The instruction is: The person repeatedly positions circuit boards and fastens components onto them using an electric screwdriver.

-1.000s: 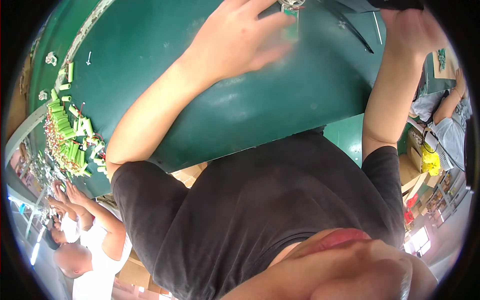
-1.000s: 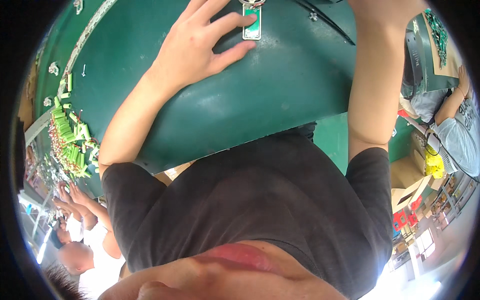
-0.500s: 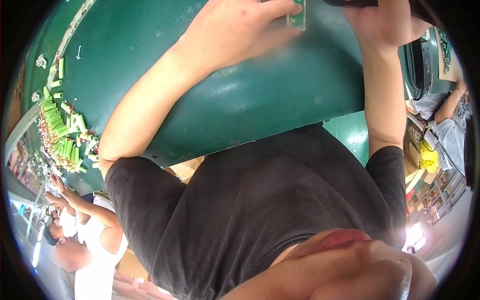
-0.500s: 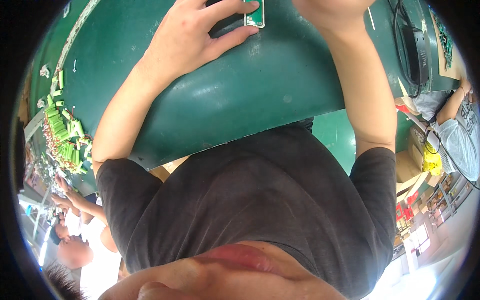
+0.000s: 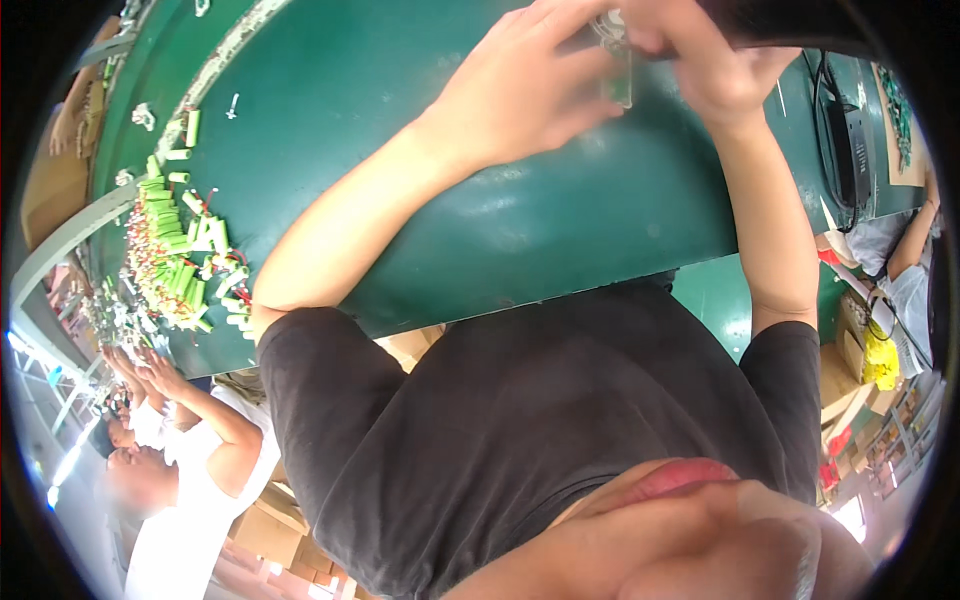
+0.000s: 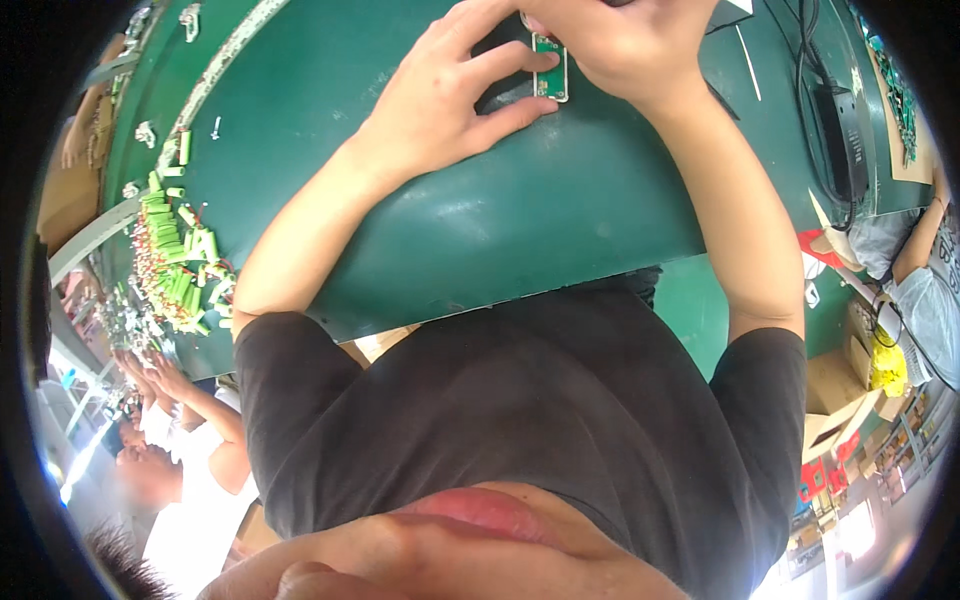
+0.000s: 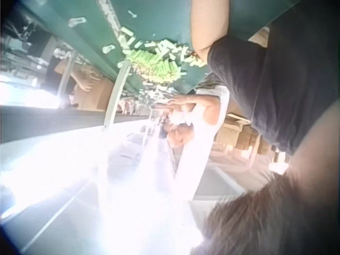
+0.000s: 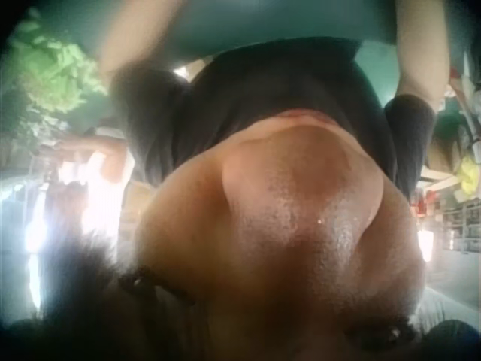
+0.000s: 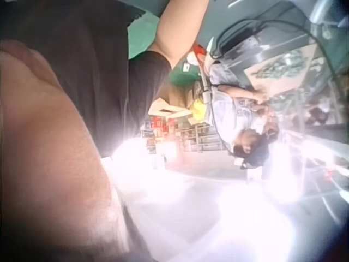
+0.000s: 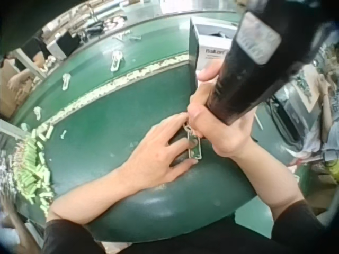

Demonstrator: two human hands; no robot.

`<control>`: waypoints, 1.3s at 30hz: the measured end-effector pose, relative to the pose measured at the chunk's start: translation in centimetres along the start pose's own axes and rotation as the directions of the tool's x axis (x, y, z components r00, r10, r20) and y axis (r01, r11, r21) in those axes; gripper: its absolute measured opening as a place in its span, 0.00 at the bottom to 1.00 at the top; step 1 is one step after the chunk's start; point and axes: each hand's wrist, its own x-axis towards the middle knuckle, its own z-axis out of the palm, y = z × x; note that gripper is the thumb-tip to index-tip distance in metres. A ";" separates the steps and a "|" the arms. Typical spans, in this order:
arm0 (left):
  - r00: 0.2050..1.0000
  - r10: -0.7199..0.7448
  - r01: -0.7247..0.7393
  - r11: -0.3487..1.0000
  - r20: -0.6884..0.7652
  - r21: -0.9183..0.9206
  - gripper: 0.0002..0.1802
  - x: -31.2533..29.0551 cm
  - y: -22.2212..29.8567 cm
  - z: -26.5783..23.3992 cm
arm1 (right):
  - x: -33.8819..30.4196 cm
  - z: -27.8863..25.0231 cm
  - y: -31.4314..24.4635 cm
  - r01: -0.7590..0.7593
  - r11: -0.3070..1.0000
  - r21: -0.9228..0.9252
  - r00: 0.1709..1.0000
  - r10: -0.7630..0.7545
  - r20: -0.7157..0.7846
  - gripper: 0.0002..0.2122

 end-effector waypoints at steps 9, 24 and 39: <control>0.963 -0.245 0.237 0.968 -0.108 -0.086 0.12 2.5 -0.1 -3.8 | 0.6 -1.1 1.3 0.007 0.960 0.280 0.997 0.016 -0.080 0.21; 0.981 -0.192 0.184 0.939 -0.002 0.289 0.12 1.4 -6.6 -2.7 | 0.5 -0.5 0.5 0.125 0.965 0.231 0.991 -0.110 -0.077 0.19; 0.923 -0.290 0.378 0.802 -0.252 0.462 0.10 -3.8 -14.1 -11.5 | 0.5 -0.8 2.3 0.186 0.969 0.161 0.980 -0.171 -0.102 0.24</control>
